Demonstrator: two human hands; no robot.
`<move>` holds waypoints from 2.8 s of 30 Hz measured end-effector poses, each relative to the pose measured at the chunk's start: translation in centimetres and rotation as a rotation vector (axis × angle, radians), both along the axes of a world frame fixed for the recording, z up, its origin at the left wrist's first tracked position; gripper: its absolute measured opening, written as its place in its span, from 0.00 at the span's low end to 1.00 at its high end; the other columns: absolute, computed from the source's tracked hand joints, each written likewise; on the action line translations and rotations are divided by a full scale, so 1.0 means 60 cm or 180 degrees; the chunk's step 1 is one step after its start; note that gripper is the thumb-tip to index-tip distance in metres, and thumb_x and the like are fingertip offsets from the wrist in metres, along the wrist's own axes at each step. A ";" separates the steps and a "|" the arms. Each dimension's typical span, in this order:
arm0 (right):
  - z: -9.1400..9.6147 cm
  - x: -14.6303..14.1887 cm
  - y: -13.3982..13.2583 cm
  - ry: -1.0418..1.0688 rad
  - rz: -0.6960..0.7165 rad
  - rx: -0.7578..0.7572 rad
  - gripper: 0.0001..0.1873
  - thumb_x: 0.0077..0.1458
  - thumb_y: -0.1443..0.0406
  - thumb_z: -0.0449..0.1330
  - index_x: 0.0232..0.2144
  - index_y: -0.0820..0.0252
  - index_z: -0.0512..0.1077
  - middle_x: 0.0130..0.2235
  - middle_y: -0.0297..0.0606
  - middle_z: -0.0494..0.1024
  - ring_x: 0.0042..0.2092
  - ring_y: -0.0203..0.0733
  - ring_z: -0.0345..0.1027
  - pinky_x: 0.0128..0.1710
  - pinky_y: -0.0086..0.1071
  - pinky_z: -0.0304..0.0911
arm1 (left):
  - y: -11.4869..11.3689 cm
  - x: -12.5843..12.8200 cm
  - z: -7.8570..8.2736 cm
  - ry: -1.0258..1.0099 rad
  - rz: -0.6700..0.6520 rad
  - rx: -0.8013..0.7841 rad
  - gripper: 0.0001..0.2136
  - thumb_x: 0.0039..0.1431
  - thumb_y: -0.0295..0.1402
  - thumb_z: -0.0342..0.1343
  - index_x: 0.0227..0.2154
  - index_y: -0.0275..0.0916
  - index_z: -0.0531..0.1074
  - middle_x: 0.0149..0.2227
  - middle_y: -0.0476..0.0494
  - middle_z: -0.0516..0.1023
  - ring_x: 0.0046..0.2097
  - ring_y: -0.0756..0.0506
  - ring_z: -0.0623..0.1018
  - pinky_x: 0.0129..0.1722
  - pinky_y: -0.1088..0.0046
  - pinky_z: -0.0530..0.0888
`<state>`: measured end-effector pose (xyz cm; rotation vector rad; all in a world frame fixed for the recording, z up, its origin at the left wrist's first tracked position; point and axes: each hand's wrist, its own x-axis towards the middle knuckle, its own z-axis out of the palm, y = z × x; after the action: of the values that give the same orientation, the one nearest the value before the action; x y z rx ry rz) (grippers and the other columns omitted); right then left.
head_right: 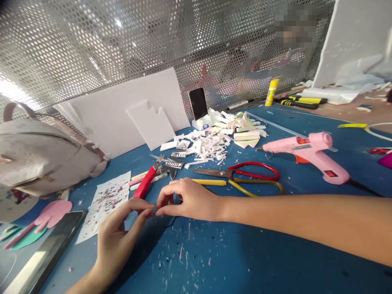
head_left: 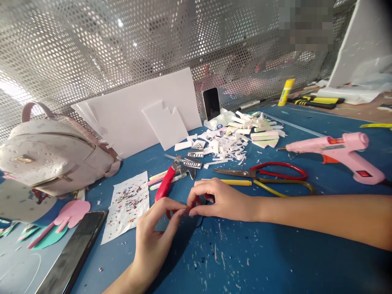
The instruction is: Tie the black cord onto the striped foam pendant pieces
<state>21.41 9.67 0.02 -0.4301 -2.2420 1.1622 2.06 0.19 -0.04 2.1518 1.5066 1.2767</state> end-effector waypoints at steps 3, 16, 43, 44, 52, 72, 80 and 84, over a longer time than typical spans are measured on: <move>0.000 0.000 0.000 -0.0008 0.0033 -0.0034 0.05 0.58 0.63 0.66 0.33 0.59 0.78 0.31 0.33 0.78 0.34 0.34 0.66 0.29 0.28 0.56 | 0.002 0.001 0.000 0.0017 0.0037 0.0020 0.08 0.62 0.23 0.57 0.32 0.44 0.75 0.29 0.54 0.80 0.31 0.51 0.77 0.32 0.77 0.72; -0.006 -0.008 0.003 0.0517 -0.0417 -0.0478 0.07 0.62 0.67 0.61 0.34 0.60 0.79 0.35 0.35 0.82 0.39 0.38 0.75 0.33 0.28 0.62 | -0.027 0.077 0.015 0.1120 -0.1176 0.0232 0.09 0.63 0.25 0.58 0.45 0.39 0.74 0.43 0.43 0.82 0.41 0.42 0.78 0.40 0.65 0.71; -0.009 -0.003 0.007 0.0595 -0.0389 -0.0291 0.06 0.61 0.69 0.60 0.34 0.61 0.78 0.35 0.36 0.82 0.36 0.36 0.74 0.30 0.27 0.61 | 0.001 0.106 0.035 0.0200 -0.1071 -0.1739 0.09 0.57 0.17 0.57 0.30 0.38 0.76 0.31 0.49 0.80 0.33 0.49 0.76 0.36 0.76 0.72; -0.008 -0.003 0.005 0.0600 -0.0376 -0.0291 0.06 0.61 0.69 0.60 0.34 0.61 0.78 0.35 0.36 0.82 0.37 0.37 0.74 0.31 0.27 0.61 | -0.001 0.100 0.037 0.0149 -0.1051 -0.1797 0.09 0.56 0.18 0.58 0.30 0.38 0.77 0.31 0.50 0.80 0.33 0.49 0.76 0.36 0.76 0.72; -0.006 -0.001 0.003 0.0564 -0.0428 -0.0252 0.06 0.61 0.69 0.60 0.34 0.61 0.77 0.34 0.35 0.81 0.36 0.37 0.73 0.30 0.27 0.61 | -0.011 0.085 0.029 0.0539 -0.1312 -0.1699 0.06 0.55 0.22 0.64 0.32 0.40 0.80 0.31 0.49 0.80 0.33 0.48 0.76 0.35 0.74 0.71; -0.010 -0.002 0.005 0.0618 -0.0589 -0.0171 0.06 0.62 0.69 0.61 0.36 0.58 0.79 0.37 0.35 0.80 0.39 0.37 0.72 0.35 0.28 0.62 | -0.001 0.047 0.028 -0.0449 -0.0893 -0.1550 0.08 0.57 0.20 0.57 0.29 0.39 0.76 0.32 0.47 0.81 0.34 0.47 0.79 0.38 0.71 0.77; -0.011 -0.003 0.008 0.0518 -0.0695 -0.0283 0.03 0.58 0.66 0.66 0.34 0.56 0.81 0.34 0.34 0.79 0.33 0.36 0.69 0.31 0.29 0.62 | 0.017 -0.016 -0.010 -0.1491 -0.0241 -0.1347 0.04 0.60 0.30 0.59 0.30 0.39 0.77 0.30 0.43 0.81 0.26 0.48 0.77 0.25 0.72 0.78; -0.011 -0.005 0.010 0.0402 -0.0756 -0.0418 0.03 0.57 0.64 0.67 0.31 0.57 0.80 0.32 0.34 0.80 0.31 0.35 0.68 0.29 0.28 0.61 | 0.019 -0.019 -0.009 -0.1595 -0.0051 -0.1411 0.03 0.58 0.30 0.61 0.29 0.38 0.76 0.32 0.42 0.82 0.28 0.48 0.80 0.27 0.71 0.80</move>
<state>21.09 10.29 -0.65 -0.6387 -1.9539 1.1795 0.92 1.34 -0.61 1.4336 1.3857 1.2134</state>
